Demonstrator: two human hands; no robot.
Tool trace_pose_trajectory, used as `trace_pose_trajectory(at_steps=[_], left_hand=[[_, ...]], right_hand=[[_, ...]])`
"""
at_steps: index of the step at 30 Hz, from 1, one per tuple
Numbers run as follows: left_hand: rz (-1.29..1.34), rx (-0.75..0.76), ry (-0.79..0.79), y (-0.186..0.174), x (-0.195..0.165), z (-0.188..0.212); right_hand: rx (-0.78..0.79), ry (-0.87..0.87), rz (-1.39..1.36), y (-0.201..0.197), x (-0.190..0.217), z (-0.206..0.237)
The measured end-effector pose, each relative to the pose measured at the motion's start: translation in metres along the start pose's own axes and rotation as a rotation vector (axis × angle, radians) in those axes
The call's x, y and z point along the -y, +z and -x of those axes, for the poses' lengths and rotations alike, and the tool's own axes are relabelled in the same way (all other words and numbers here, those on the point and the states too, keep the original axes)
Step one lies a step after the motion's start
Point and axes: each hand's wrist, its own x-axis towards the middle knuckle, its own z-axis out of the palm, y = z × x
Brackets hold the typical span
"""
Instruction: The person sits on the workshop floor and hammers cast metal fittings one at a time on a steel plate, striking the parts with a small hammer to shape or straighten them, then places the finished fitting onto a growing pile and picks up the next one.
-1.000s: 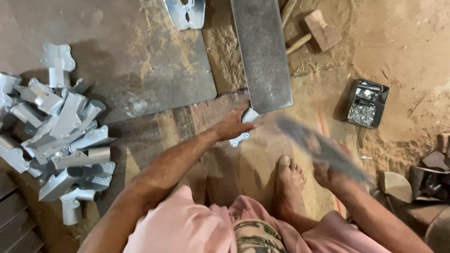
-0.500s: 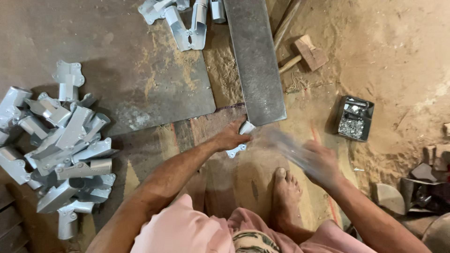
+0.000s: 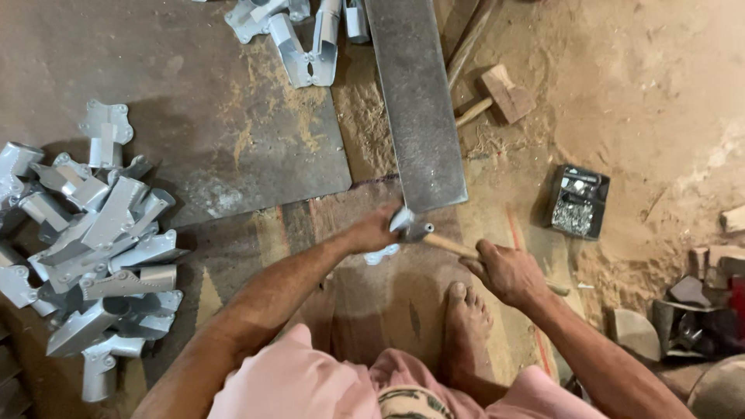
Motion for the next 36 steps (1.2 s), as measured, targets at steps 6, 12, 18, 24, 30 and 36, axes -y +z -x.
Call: trace_pose_trajectory(at_steps=[6, 12, 18, 24, 30, 36], left_hand=[[0.035, -0.064, -0.340, -0.020, -0.007, 0.013], [-0.086, 0.039, -0.298, -0.020, -0.023, 0.013], [0.037, 0.075, -0.334, 0.000, -0.021, 0.002], [-0.063, 0.070, -0.198, -0.010, -0.007, -0.009], [-0.026, 0.051, -0.267, -0.005, -0.002, -0.010], [-0.044, -0.023, -0.076, -0.005, -0.008, -0.009]], right_hand=[[-0.285, 0.187, -0.009, -0.037, 0.022, 0.019], [-0.477, 0.174, -0.264, -0.047, 0.009, 0.032], [-0.031, 0.344, -0.317, -0.011, -0.001, 0.030], [-0.467, -0.287, 0.009, 0.007, -0.016, 0.041], [-0.051, 0.193, -0.072, 0.015, -0.029, -0.009], [-0.579, 0.017, -1.008, 0.012, -0.047, 0.029]])
